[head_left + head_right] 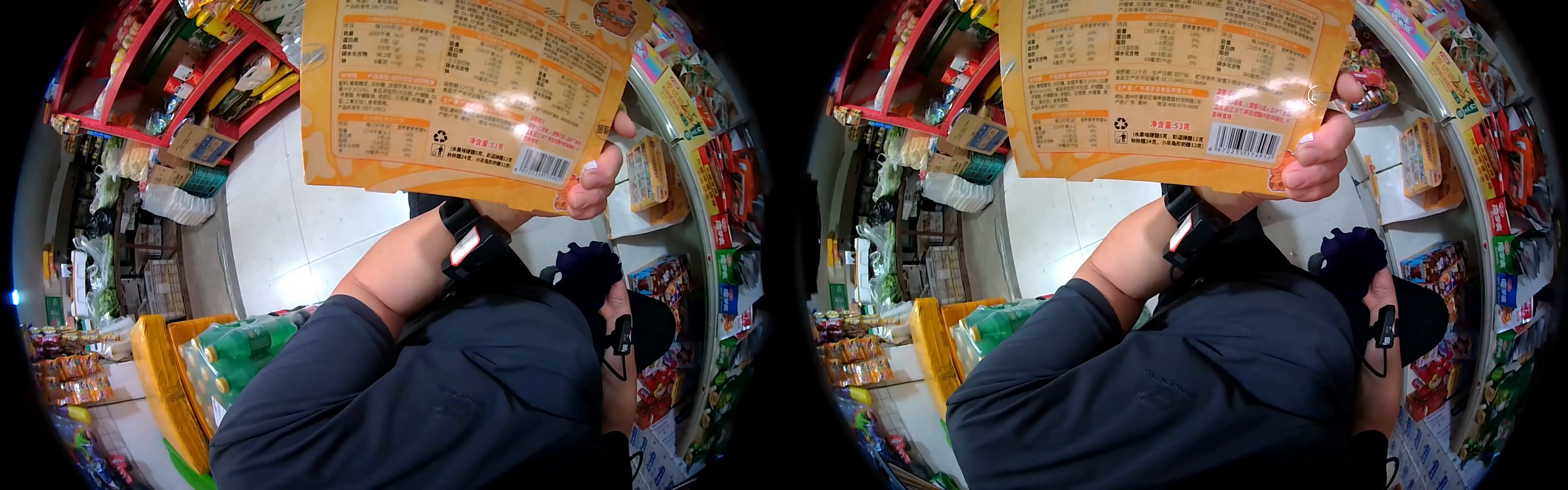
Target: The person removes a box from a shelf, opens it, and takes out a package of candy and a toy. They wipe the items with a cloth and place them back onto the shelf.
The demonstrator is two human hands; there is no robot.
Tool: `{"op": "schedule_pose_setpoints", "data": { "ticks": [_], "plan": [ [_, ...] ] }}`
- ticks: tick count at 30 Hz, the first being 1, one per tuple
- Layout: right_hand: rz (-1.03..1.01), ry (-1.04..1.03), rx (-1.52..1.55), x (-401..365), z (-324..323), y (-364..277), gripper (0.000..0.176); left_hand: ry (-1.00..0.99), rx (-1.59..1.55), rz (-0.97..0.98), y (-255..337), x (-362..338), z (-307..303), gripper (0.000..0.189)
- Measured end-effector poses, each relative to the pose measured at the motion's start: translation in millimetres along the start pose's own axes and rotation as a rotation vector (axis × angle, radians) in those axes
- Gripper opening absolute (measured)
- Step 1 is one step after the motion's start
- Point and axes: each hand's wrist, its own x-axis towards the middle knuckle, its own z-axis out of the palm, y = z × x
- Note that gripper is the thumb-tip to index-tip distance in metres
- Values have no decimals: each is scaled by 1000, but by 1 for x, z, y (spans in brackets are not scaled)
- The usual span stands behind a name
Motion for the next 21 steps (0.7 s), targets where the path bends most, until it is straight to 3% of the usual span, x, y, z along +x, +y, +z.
{"op": "schedule_pose_setpoints", "data": {
  "ticks": [18, 21],
  "plan": [
    [-34, 1, -23, -1, 5, -3, 45, -41, 57, -9, -1, 7, 8, 81],
    [33, -98, 31, -4, 17, -5, 44, 137, 122, 1, 0, -2, 2, 74]
  ]
}}
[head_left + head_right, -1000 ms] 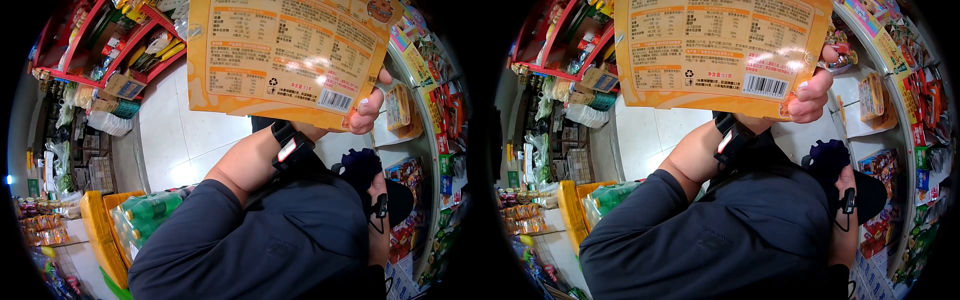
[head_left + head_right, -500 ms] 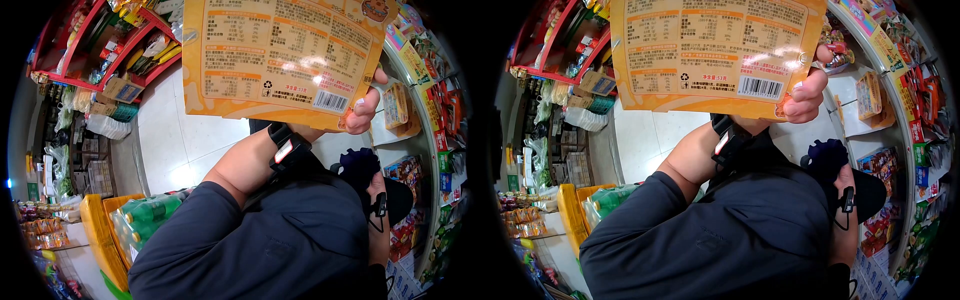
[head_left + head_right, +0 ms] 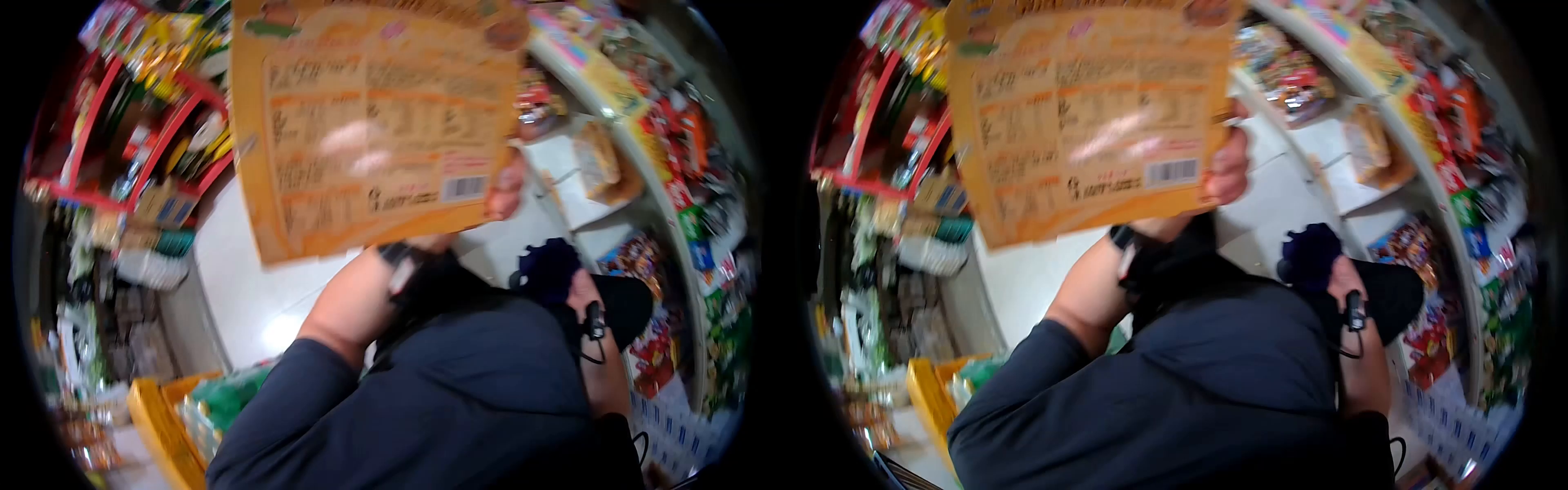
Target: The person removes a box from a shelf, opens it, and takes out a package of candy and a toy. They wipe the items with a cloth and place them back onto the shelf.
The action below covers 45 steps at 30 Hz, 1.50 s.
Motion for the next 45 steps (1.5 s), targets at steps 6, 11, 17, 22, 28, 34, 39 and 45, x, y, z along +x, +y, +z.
{"op": "schedule_pose_setpoints", "data": {
  "ticks": [6, 11, 17, 22, 28, 34, 39, 45],
  "plan": [
    [-145, 212, -189, -1, 58, -14, 22, 423, -95, -147, -26, -26, -68, 60],
    [-316, 10, -198, 14, 95, -22, 56, 750, 50, -263, -64, -34, -83, 58],
    [-341, -353, 325, 31, 112, -5, 52, 774, -80, -276, -90, -44, -95, 58],
    [-395, -351, -384, 52, 113, -3, 54, 914, 16, -381, -83, -42, -95, 53],
    [-350, 238, -497, 56, 74, -5, 47, 932, 128, -218, -53, -39, -128, 50],
    [-205, 680, -398, 47, -22, -74, 54, 899, 392, -214, -17, -10, -140, 39],
    [-331, 869, -396, 69, -71, -136, 71, 936, 681, -363, -29, -26, -187, 35],
    [-423, 987, -545, 119, -113, -185, 52, 674, 1338, -775, -39, -27, -199, 42]
  ]
}}
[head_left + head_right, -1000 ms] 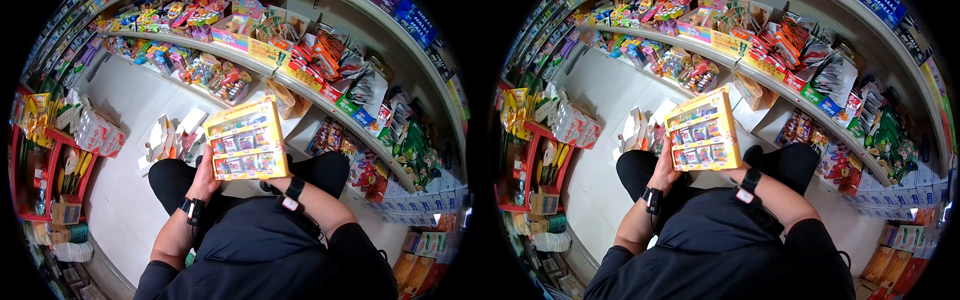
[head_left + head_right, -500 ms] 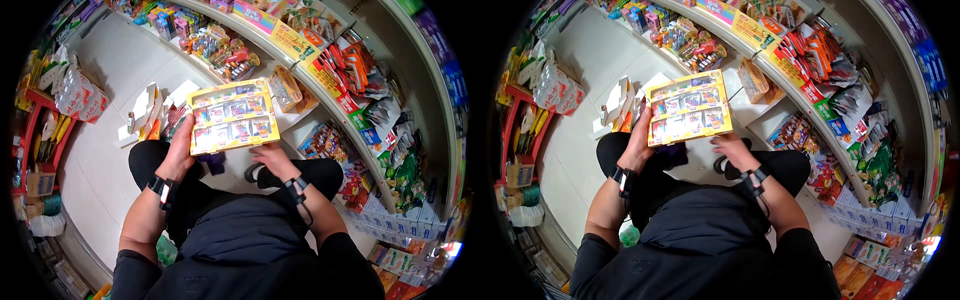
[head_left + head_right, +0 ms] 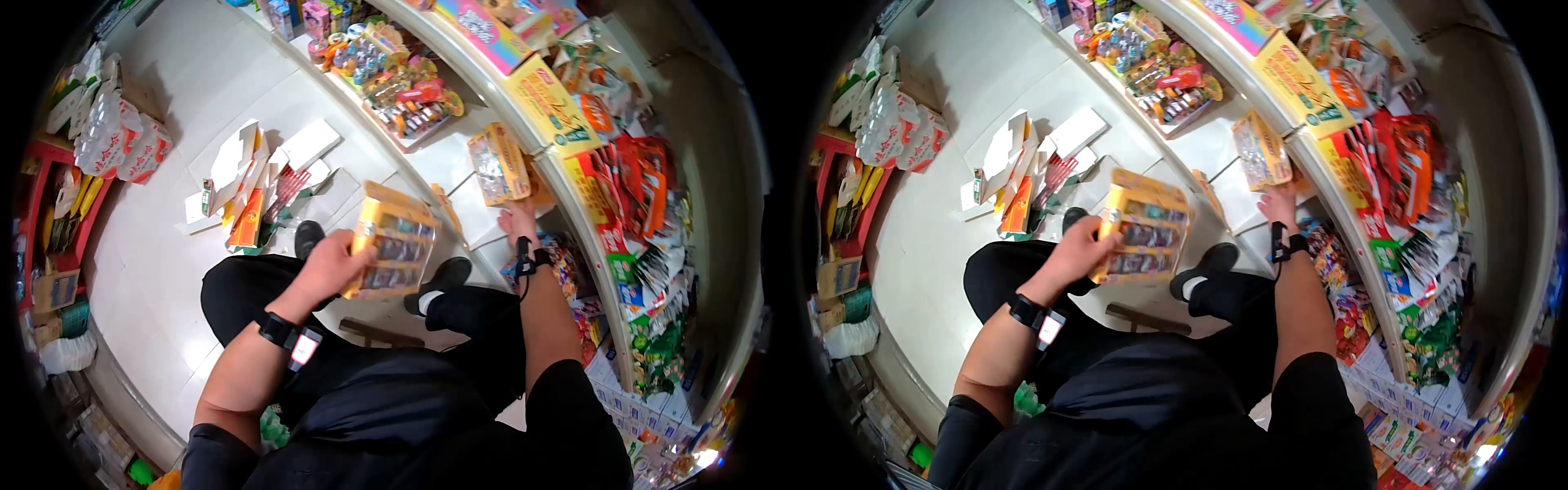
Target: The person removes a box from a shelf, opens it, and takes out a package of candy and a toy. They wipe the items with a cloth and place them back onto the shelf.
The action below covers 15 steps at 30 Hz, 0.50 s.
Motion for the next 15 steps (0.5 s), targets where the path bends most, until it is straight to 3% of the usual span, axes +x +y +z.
{"op": "schedule_pose_setpoints", "data": {
  "ticks": [6, 9, 15],
  "plan": [
    [24, 166, -95, 41, -3, 4, 37, -145, 185, -72, 7, 9, 7, 47],
    [-166, 118, -117, 56, -24, 18, 28, -190, 259, -106, 17, 13, 7, 50],
    [-245, 159, -115, -49, -20, -16, 26, -133, 425, 52, -5, 15, 29, 47]
  ]
}}
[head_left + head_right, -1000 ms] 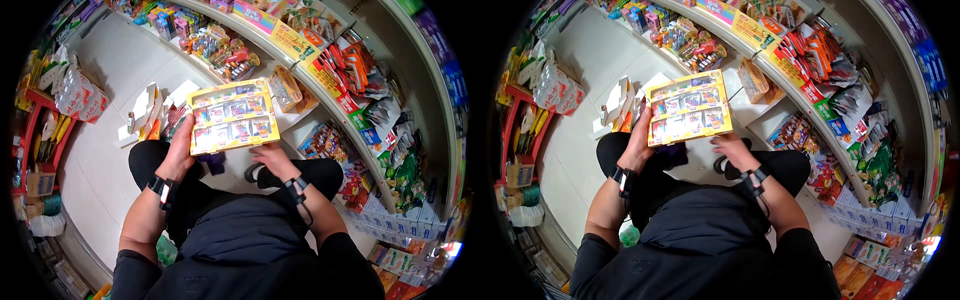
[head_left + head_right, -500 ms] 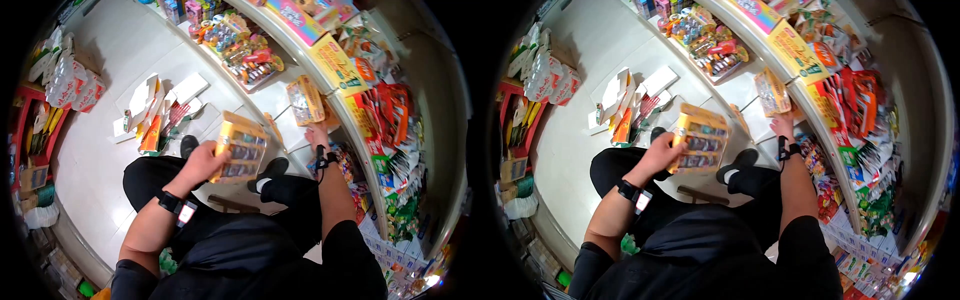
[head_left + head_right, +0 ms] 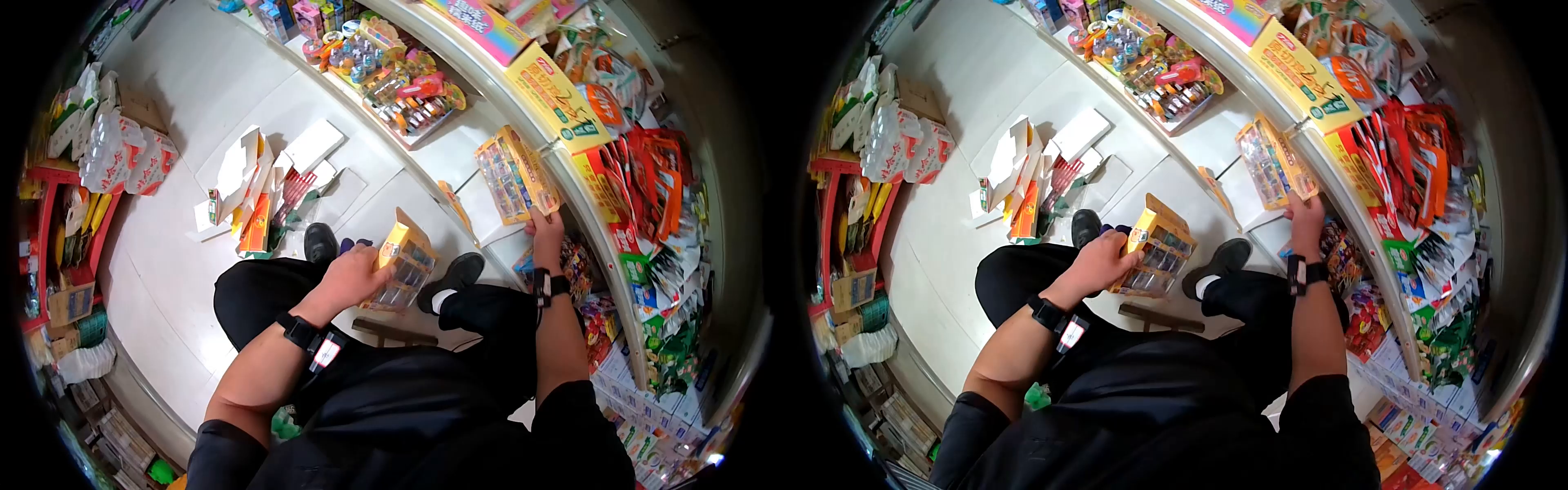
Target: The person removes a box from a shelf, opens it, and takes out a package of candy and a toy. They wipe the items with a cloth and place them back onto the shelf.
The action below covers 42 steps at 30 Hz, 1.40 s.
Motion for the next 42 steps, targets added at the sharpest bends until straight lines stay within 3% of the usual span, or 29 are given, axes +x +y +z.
{"op": "schedule_pose_setpoints", "data": {
  "ticks": [7, 10, 11, 15, 19, 21, 23, 26, 28, 31, 32, 33, 35, 37, 38, 39, 41, 42],
  "plan": [
    [24, -73, 298, -102, -49, -15, 21, -31, 66, 76, 11, 4, 20, 49],
    [110, -232, 512, -131, -68, -22, 24, -1, 37, 26, 15, 1, 14, 51],
    [102, -231, 522, -139, -73, -23, 24, -21, 20, -48, 17, -1, 8, 52],
    [196, -298, 591, -166, -85, -27, 23, 53, -236, -23, -8, -1, 14, 52],
    [121, -315, 485, -185, -84, -33, 19, 64, -128, 8, -10, -13, 7, 52],
    [139, -334, 538, -191, -84, -29, 19, 390, 27, 1, -16, -9, 4, 52],
    [179, -358, 579, -191, -82, -22, 19, 508, -3, -1, -5, -19, -20, 53],
    [195, -473, 604, -197, -69, -37, 22, 486, -201, 50, 2, -34, -47, 55],
    [165, -592, 566, -195, -57, -50, 23, 211, -414, 233, 11, -49, -63, 54],
    [135, -727, 482, -199, -32, -88, 29, 92, -458, 354, 42, -81, -71, 55],
    [93, -848, 449, -190, -27, -92, 32, -21, -578, 307, 49, -91, -73, 60],
    [89, -852, 456, -184, -20, -92, 32, -47, -711, 284, 58, -99, -74, 60],
    [63, -817, 877, -179, -1, -95, 35, 13, -972, 259, 59, -113, -76, 59],
    [65, -778, 886, -190, 12, -100, 38, 78, -1256, 340, 63, -123, -74, 56],
    [7, -794, 581, -185, 25, -83, 40, 85, -1398, 258, 55, -124, -71, 59],
    [-55, -801, 278, -181, 39, -67, 43, 71, -1580, 297, 53, -122, -65, 55],
    [134, -887, 150, -198, 55, -42, 56, 92, -1821, 299, 66, -124, -58, 52],
    [150, -1049, 228, -212, 61, -46, 62, 98, -1873, 334, 75, -126, -56, 51]
  ]
}}
